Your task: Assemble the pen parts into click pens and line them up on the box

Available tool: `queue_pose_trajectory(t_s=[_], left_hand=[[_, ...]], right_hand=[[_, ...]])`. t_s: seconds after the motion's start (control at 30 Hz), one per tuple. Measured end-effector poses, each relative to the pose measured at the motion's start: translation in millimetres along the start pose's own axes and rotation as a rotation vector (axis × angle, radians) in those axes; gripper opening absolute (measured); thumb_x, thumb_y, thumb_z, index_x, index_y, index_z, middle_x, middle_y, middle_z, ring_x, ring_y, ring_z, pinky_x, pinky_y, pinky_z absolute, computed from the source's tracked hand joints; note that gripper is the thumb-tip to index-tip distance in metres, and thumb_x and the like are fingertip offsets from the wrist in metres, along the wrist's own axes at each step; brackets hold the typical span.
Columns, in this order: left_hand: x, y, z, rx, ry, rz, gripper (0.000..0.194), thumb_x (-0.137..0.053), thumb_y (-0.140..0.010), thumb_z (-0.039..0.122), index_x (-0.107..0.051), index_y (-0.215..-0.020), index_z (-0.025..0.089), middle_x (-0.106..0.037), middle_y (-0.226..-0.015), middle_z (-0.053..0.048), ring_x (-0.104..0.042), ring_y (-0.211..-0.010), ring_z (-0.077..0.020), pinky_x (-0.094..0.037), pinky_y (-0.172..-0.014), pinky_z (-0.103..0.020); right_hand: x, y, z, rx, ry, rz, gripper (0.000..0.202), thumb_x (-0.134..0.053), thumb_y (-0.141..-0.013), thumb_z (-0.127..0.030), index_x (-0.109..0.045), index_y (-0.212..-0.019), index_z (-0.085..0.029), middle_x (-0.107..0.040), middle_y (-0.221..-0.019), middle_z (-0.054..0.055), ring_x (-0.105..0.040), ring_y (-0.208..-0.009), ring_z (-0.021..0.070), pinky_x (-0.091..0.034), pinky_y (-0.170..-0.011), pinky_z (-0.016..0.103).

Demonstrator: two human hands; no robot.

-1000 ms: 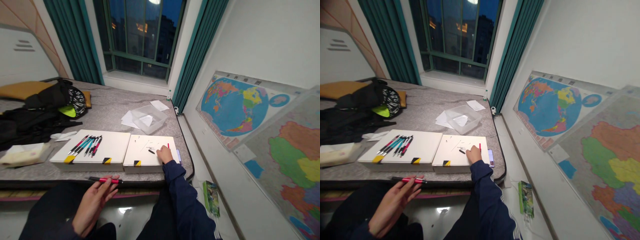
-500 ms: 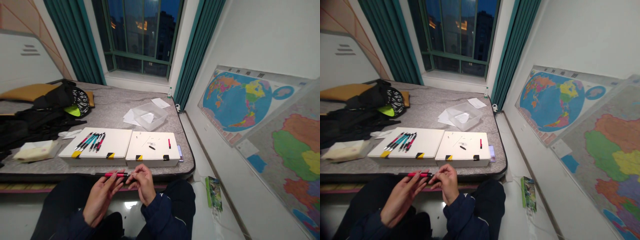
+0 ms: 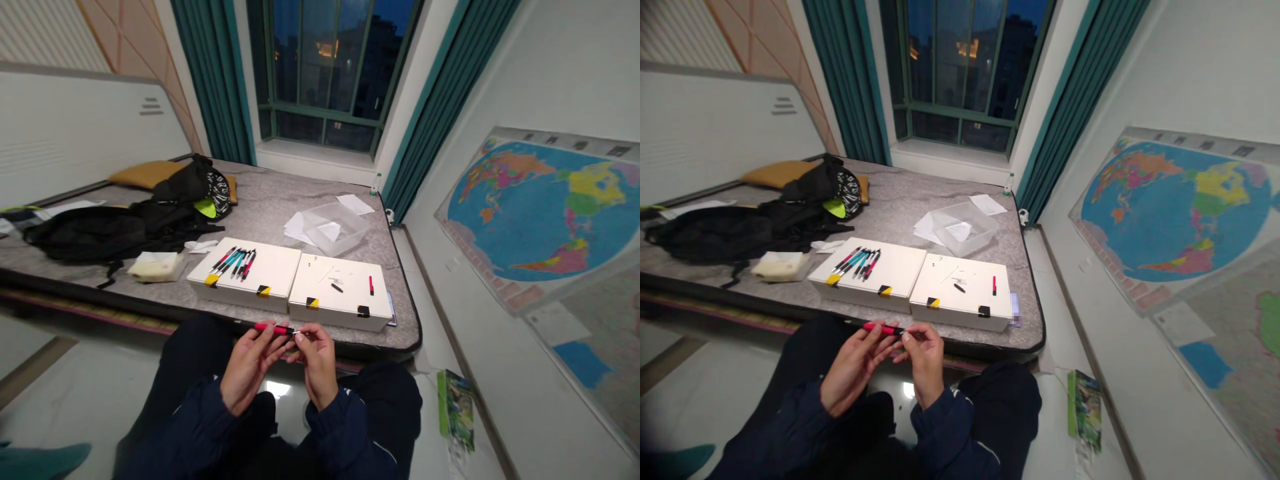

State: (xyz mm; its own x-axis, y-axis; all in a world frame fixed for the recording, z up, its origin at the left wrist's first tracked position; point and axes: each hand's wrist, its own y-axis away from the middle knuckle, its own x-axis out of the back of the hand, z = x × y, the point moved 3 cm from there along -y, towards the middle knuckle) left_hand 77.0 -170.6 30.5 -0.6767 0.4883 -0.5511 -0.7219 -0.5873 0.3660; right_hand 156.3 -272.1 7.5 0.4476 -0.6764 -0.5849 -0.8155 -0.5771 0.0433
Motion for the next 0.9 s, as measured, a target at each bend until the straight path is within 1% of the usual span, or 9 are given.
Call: queue_pose_trajectory(t_s=[0.17, 0.27, 0.33, 0.43, 0.5, 0.6, 0.7, 0.83, 0.9], left_hand=[[5.6, -1, 1, -0.011, 0.008, 0.011, 0.015, -0.074, -0.084, 0.017, -0.063, -0.094, 0.015, -0.079, -0.1, -0.01, -0.078, -0.084, -0.0215, -0.065, -0.071, -0.027], [9.7, 0, 4, -0.023, -0.008, 0.031, 0.024, -0.078, -0.08, 0.018, -0.062, -0.097, 0.015, -0.08, -0.097, -0.009, -0.078, -0.08, -0.0203, -0.064, -0.065, -0.024], [12.8, 1, 6, -0.04, -0.034, 0.028, 0.031, -0.082, -0.077, 0.022, -0.061, -0.098, 0.016, -0.08, -0.095, -0.009, -0.078, -0.08, -0.0211, -0.064, -0.063, -0.023], [17.6, 2, 8, -0.087, -0.082, -0.008, 0.038, -0.085, -0.073, 0.03, -0.061, -0.099, 0.015, -0.081, -0.092, -0.009, -0.078, -0.082, -0.0232, -0.064, -0.064, -0.025], [20.9, 2, 9, -0.112, -0.111, -0.031, 0.041, -0.085, -0.072, 0.032, -0.061, -0.1, 0.015, -0.081, -0.093, -0.009, -0.078, -0.082, -0.0239, -0.064, -0.064, -0.026], [25.3, 2, 8, -0.121, -0.128, -0.053, 0.042, -0.085, -0.072, 0.031, -0.06, -0.102, 0.015, -0.08, -0.096, -0.01, -0.078, -0.083, -0.0248, -0.065, -0.064, -0.026], [27.7, 3, 8, -0.123, -0.115, -0.069, 0.041, -0.084, -0.074, 0.03, -0.059, -0.103, 0.014, -0.08, -0.098, -0.01, -0.078, -0.085, -0.0249, -0.065, -0.065, -0.026], [27.3, 5, 12, -0.13, -0.091, -0.073, 0.04, -0.083, -0.075, 0.03, -0.059, -0.103, 0.014, -0.08, -0.098, -0.009, -0.078, -0.082, -0.0224, -0.065, -0.064, -0.026], [26.4, 6, 13, -0.126, -0.091, -0.073, 0.04, -0.083, -0.075, 0.029, -0.059, -0.102, 0.013, -0.08, -0.097, -0.009, -0.078, -0.078, -0.0202, -0.065, -0.063, -0.025]], right_hand=[[-4, 0, 4, 0.049, 0.127, -0.009, 0.024, -0.075, -0.078, -0.038, -0.062, -0.088, -0.021, -0.061, -0.078, 0.0, -0.062, -0.059, 0.0125, -0.054, -0.046, 0.023], [-6, 3, -3, 0.152, 0.377, -0.029, 0.018, -0.068, -0.084, -0.038, -0.062, -0.088, -0.022, -0.059, -0.082, 0.001, -0.06, -0.064, 0.0143, -0.053, -0.05, 0.025], [-9, 6, -12, 0.232, 0.581, -0.067, 0.014, -0.062, -0.089, -0.036, -0.064, -0.087, -0.022, -0.058, -0.083, 0.002, -0.058, -0.069, 0.016, -0.053, -0.057, 0.027], [-14, 9, -19, 0.311, 0.803, -0.163, 0.019, -0.055, -0.093, -0.034, -0.063, -0.081, -0.022, -0.058, -0.078, 0.002, -0.056, -0.073, 0.0171, -0.048, -0.067, 0.028], [-15, 9, -15, 0.252, 0.805, -0.205, 0.028, -0.049, -0.097, -0.037, -0.059, -0.076, -0.021, -0.057, -0.071, 0.001, -0.056, -0.062, 0.0147, -0.046, -0.06, 0.027], [-15, 8, 3, 0.079, 0.629, -0.196, 0.043, -0.037, -0.1, -0.046, -0.047, -0.067, -0.022, -0.049, -0.052, -0.004, -0.048, -0.043, 0.0111, -0.04, -0.046, 0.023], [-16, 7, 14, -0.015, 0.506, -0.17, 0.047, -0.033, -0.1, -0.053, -0.042, -0.066, -0.022, -0.041, -0.045, -0.007, -0.044, -0.036, 0.0102, -0.037, -0.039, 0.021], [-17, 8, 6, 0.109, 0.659, -0.099, 0.034, -0.045, -0.097, -0.05, -0.053, -0.084, -0.019, -0.055, -0.061, -0.004, -0.052, -0.044, 0.0091, -0.041, -0.043, 0.019], [-18, 9, 2, 0.18, 0.737, -0.088, 0.034, -0.045, -0.098, -0.048, -0.054, -0.082, -0.019, -0.055, -0.062, -0.003, -0.054, -0.047, 0.0093, -0.042, -0.046, 0.019]])
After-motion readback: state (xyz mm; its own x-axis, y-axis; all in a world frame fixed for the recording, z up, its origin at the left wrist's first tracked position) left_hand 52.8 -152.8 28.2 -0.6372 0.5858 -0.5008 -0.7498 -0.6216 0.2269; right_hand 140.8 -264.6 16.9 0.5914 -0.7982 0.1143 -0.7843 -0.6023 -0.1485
